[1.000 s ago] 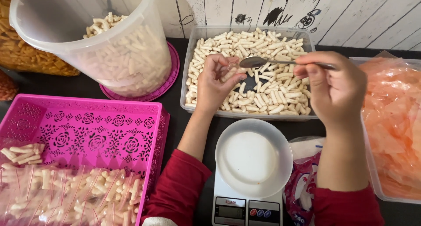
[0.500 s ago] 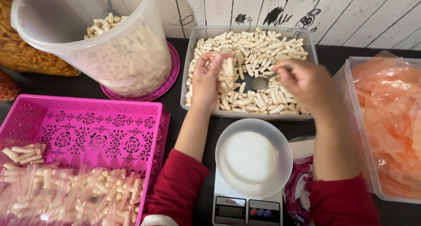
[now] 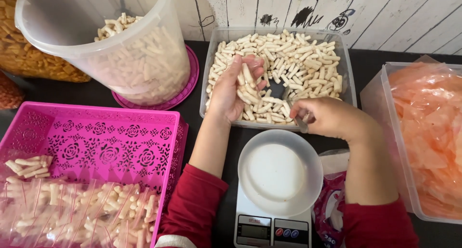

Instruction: Manually filling small plastic bags with snacks, weighing them on a digital scale, and using a spoon to reach a target weight.

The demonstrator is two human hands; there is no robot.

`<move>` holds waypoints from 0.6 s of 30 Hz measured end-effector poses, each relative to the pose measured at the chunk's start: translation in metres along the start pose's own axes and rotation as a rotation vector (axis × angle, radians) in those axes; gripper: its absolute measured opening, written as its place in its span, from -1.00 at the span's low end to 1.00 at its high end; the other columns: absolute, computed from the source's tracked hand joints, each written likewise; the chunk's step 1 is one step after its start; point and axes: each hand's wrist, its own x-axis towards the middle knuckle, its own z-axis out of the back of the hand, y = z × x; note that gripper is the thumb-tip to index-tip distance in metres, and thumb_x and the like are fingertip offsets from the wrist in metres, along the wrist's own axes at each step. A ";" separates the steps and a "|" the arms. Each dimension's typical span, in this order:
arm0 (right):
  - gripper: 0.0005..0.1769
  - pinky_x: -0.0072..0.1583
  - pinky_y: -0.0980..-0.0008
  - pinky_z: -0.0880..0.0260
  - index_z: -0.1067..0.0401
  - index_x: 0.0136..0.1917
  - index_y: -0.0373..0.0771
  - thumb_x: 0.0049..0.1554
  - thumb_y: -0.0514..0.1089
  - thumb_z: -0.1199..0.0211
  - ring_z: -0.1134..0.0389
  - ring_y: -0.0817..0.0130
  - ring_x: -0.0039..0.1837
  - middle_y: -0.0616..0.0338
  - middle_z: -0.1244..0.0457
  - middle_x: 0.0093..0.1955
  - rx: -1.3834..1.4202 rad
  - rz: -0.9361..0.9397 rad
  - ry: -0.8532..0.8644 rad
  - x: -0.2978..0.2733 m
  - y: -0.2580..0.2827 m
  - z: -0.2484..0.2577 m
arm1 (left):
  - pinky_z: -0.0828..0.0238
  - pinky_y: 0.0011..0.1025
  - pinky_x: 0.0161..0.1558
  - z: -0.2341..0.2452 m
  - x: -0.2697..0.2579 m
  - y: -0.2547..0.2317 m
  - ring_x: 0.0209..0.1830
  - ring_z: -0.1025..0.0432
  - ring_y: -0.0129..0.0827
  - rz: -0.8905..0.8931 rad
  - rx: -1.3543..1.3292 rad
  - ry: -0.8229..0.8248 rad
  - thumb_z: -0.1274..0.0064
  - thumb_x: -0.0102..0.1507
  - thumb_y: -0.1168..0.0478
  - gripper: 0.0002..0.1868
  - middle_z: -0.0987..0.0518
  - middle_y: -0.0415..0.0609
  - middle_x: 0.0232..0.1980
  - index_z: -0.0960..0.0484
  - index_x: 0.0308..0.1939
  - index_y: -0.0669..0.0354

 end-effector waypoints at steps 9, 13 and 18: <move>-0.70 0.23 0.15 -0.42 -0.66 0.09 -0.09 0.11 -0.15 -0.23 -0.48 0.11 0.16 0.05 -0.50 0.03 -0.008 -0.054 -0.027 -0.008 0.006 0.006 | -0.42 -0.40 0.25 -0.021 -0.022 -0.005 0.12 -0.50 -0.46 -0.409 0.473 -0.033 0.03 0.44 0.12 -0.74 -0.68 -0.01 0.08 -0.71 0.07 0.07; -0.67 0.10 0.31 -0.41 -0.58 0.16 0.16 0.15 0.17 -0.27 -0.45 0.38 0.07 0.36 -0.44 0.01 0.082 0.010 -0.350 0.006 0.000 -0.006 | -0.48 -0.54 0.15 -0.025 -0.020 0.004 -0.04 -0.51 -0.60 -0.489 0.504 -0.027 -0.16 0.34 0.15 -0.78 -0.71 -0.04 -0.02 -0.73 0.03 0.05; -0.79 -0.27 0.74 -0.33 -0.57 0.08 -0.23 0.17 -0.19 -0.43 -0.32 0.61 -0.29 0.20 -0.29 -0.35 0.751 0.486 -0.685 0.040 -0.005 -0.037 | -0.58 -0.59 -0.14 -0.042 -0.031 0.010 -0.27 -0.54 -0.64 -0.495 0.491 0.009 -0.33 0.20 0.23 -0.78 -0.73 -0.07 -0.26 -0.75 -0.08 0.11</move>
